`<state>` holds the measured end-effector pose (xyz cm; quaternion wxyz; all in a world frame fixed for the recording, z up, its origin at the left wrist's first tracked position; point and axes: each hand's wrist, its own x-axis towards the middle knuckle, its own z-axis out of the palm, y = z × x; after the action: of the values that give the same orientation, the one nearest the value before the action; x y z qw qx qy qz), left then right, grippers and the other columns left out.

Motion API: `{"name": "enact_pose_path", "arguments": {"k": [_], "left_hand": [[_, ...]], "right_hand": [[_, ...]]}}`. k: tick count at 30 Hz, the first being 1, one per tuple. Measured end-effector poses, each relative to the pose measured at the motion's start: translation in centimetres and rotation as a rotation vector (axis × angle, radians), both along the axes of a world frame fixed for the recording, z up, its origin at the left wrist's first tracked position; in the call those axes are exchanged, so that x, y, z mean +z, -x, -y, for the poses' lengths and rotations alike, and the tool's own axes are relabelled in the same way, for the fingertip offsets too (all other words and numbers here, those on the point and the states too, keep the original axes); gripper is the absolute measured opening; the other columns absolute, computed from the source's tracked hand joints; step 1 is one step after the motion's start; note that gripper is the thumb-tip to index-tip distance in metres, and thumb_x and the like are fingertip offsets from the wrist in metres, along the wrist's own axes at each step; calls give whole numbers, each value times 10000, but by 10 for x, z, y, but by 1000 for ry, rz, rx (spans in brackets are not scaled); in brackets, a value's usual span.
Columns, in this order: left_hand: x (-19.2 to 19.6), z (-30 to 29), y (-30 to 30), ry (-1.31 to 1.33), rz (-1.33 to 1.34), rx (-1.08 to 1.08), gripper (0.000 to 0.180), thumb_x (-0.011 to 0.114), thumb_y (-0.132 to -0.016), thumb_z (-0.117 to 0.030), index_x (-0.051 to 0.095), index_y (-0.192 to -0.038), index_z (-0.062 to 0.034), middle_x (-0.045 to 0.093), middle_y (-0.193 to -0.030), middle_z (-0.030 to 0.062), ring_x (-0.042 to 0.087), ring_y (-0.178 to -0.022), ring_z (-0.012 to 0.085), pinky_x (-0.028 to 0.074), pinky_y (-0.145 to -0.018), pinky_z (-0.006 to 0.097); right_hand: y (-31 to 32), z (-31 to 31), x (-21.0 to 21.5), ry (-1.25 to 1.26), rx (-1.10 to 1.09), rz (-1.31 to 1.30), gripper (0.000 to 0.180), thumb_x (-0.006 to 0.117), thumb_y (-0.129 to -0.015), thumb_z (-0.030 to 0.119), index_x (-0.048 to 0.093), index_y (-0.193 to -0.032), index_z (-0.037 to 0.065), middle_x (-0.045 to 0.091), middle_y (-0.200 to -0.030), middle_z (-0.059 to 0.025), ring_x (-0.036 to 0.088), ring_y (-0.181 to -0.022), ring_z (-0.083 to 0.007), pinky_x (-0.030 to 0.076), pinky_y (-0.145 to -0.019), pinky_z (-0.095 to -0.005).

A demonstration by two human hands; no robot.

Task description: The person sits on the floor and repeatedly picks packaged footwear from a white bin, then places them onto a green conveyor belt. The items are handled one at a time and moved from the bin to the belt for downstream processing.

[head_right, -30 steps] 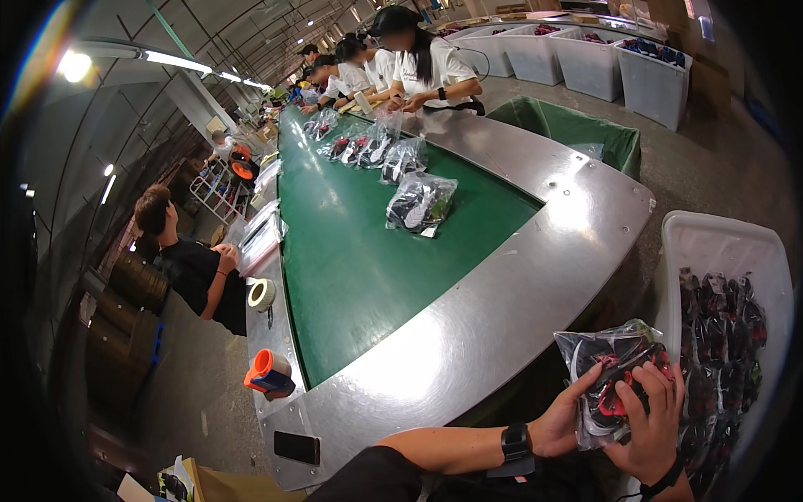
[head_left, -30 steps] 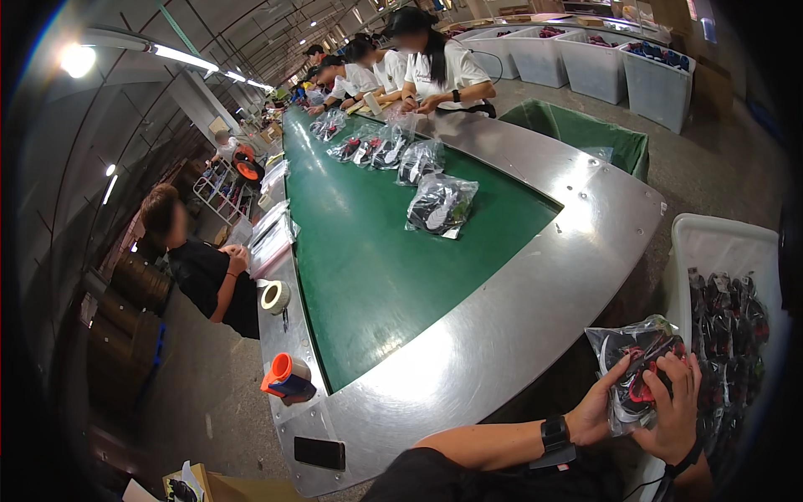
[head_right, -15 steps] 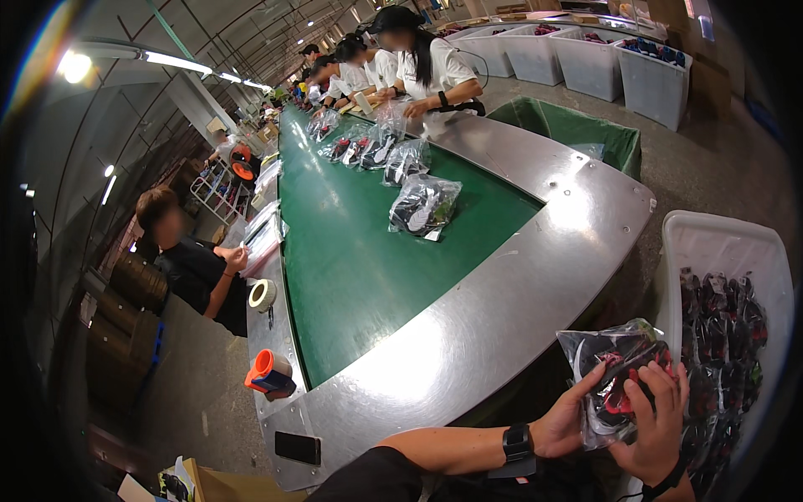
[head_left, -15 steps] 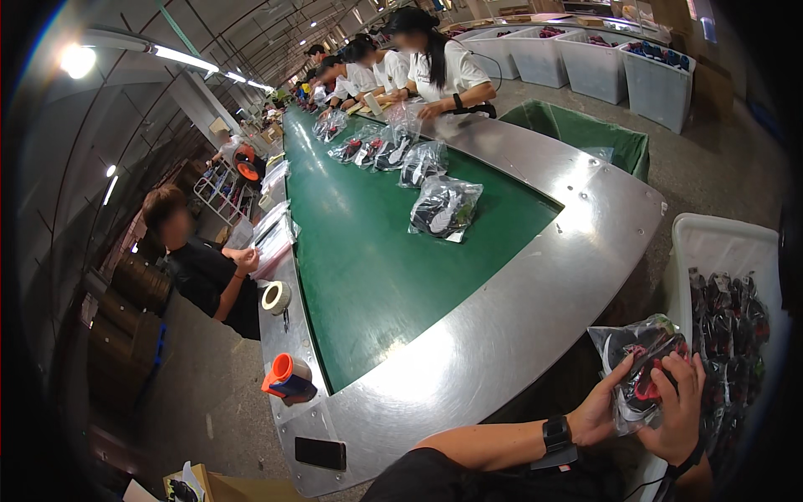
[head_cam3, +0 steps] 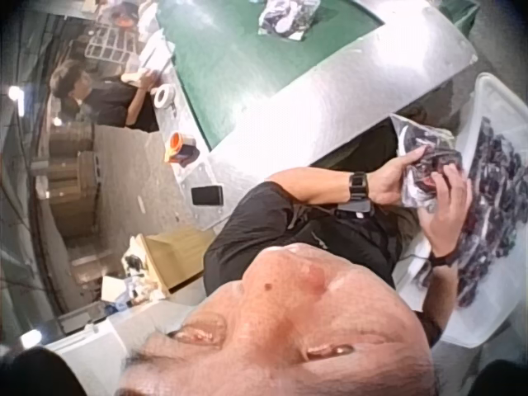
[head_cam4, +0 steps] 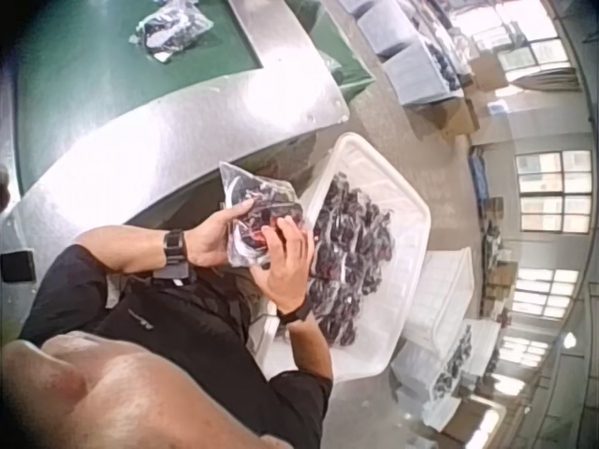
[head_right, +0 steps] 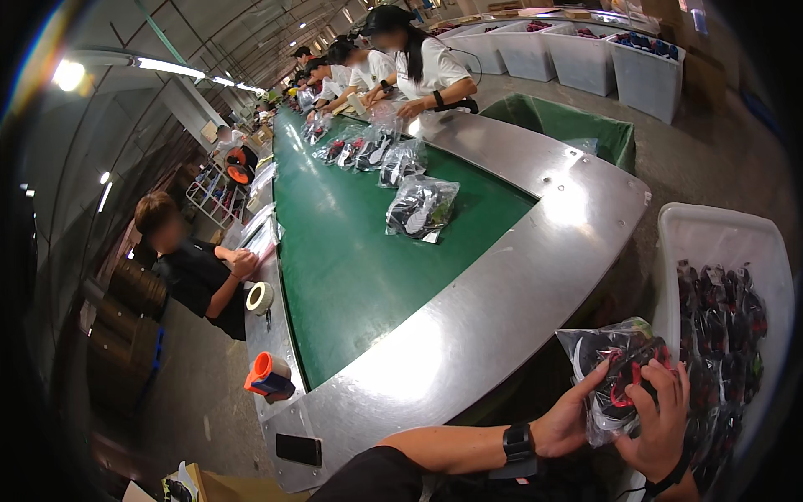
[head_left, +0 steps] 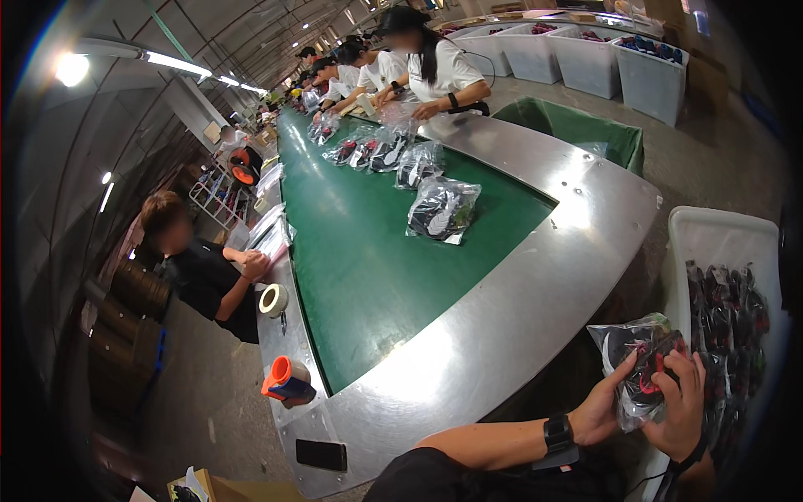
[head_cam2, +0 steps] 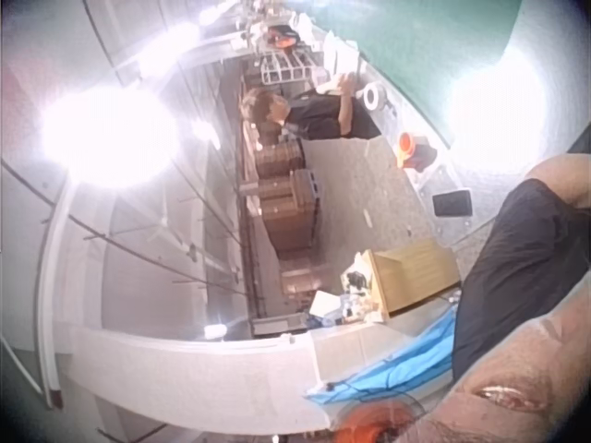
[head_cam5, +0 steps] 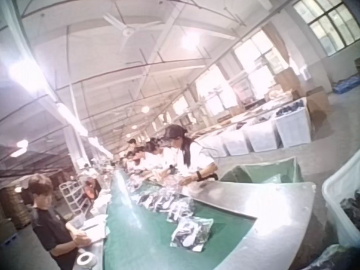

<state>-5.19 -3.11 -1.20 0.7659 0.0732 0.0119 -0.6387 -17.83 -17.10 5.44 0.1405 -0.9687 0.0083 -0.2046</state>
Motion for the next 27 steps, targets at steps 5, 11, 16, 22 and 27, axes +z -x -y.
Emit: {"name": "enact_pose_path", "arguments": {"k": [5, 11, 16, 22, 27], "left_hand": [[0, 2, 3, 1, 67, -77, 517, 543, -1085, -511, 560, -1478, -175, 658, -1401, -5, 620, -1277, 156, 454, -1126, 390], [-3, 7, 10, -124, 213, -161, 439, 606, -1071, -418, 583, -1417, -148, 624, -1350, -33, 552, -1236, 113, 430, -1043, 352], [-6, 1, 1, -252, 496, -92, 503, 628, -1049, -369, 544, -1444, -70, 632, -1380, 88, 594, -1292, 227, 471, -1103, 446], [-3, -4, -23, -400, 580, -180, 448, 559, -1067, -361, 580, -1388, -50, 691, -1243, 123, 643, -1185, 276, 508, -1065, 453], [-3, -9, -36, -460, 597, -162, 353, 544, -1075, -323, 624, -1280, -47, 697, -1097, 96, 668, -1037, 257, 549, -968, 428]], "right_hand": [[8, 8, 3, -33, -25, 7, 576, 810, -608, 168, 566, -1122, 75, 549, -1229, -167, 586, -1210, -431, 368, -1097, -708], [25, 22, 26, -296, -132, 34, 530, 844, -597, 128, 594, -1056, 40, 593, -1133, -184, 602, -1078, -407, 501, -955, -475], [74, 72, 42, -261, -306, -21, 583, 762, -585, 135, 599, -1128, -4, 588, -1115, -201, 602, -1059, -394, 500, -953, -436], [182, 129, 24, -207, -681, -159, 565, 777, -646, 190, 601, -1147, -1, 611, -1050, -189, 606, -1004, -387, 498, -908, -435], [269, 166, -8, -213, -961, -422, 570, 800, -620, 224, 620, -1119, 18, 616, -1009, -184, 605, -996, -389, 494, -899, -423]]}}
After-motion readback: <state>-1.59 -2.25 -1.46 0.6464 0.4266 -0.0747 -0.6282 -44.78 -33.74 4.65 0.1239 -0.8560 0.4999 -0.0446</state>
